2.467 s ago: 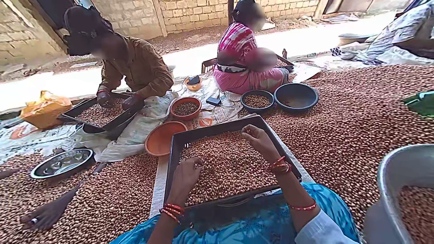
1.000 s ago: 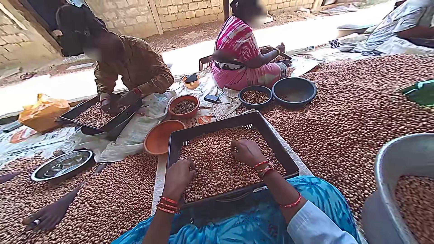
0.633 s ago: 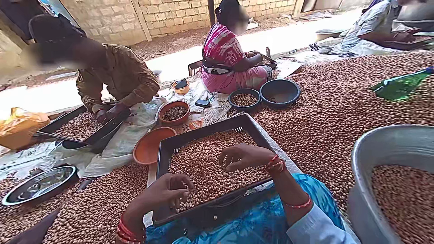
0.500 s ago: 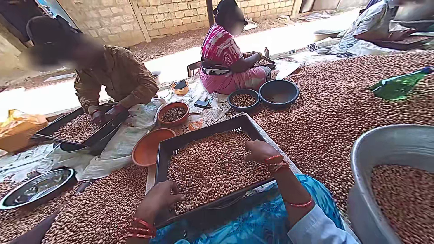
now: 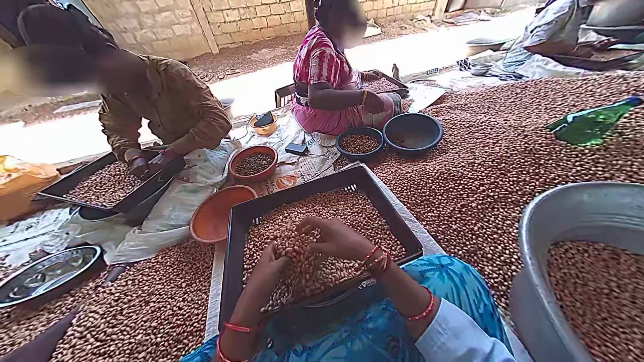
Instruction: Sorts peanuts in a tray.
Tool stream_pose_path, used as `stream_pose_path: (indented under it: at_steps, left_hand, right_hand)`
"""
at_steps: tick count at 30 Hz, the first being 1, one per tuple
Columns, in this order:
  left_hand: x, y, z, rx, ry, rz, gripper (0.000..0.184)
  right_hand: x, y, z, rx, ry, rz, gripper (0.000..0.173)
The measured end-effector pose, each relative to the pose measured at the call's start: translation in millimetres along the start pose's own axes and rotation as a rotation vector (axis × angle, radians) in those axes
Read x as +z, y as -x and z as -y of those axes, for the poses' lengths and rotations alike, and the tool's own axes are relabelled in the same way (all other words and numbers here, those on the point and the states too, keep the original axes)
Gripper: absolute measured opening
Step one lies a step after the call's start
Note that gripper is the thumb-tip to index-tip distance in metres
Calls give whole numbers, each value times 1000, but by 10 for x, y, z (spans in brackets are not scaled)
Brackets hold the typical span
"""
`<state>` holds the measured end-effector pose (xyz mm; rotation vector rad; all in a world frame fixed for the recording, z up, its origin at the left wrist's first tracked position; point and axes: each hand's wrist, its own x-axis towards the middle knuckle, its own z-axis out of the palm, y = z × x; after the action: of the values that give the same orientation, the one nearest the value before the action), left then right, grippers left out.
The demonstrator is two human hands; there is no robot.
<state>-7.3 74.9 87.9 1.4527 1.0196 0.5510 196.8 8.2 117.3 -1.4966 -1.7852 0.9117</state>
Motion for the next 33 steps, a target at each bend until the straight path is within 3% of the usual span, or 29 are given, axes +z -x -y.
stream_pose_path:
  at_steps: [2, 4, 7, 11, 16, 19, 24, 26, 30, 33]
  left_hand:
    - [-134, -17, -60, 112, -77, -11, 56]
    - [-271, -36, -118, 241, -237, -9, 49]
    - [-397, -4, -211, 355, -416, -89, 38]
    - [-448, 62, -255, 455, -624, -241, 32]
    - [-240, 98, -243, 449, -872, -203, 19]
    - [-104, 97, -184, 400, -975, -45, 14]
    - [100, 85, -79, 294, -1107, 48, 20]
    - [77, 58, -54, 282, -1064, 58, 20]
    - [-193, 1, -110, 305, -728, -44, 13]
    - [-374, 25, -225, 261, -684, -122, 18]
  right_hand:
    - [-174, 24, -85, 65, 135, -189, 25]
    - [-334, 57, -172, 225, 353, -250, 23]
    - [-395, 67, -246, 400, 510, -172, 25]
    - [-277, -10, -319, 446, 553, -102, 27]
    - [-207, -55, -337, 446, 582, -59, 27]
    - [-274, -33, -390, 394, 484, -96, 28]
    - [-382, 25, -302, 157, 8, -440, 24]
    - [-348, 56, -182, 138, 64, -350, 25]
    - [-74, 19, -108, 82, 326, -38, 23]
    - [111, -44, -115, 112, 459, -18, 23]
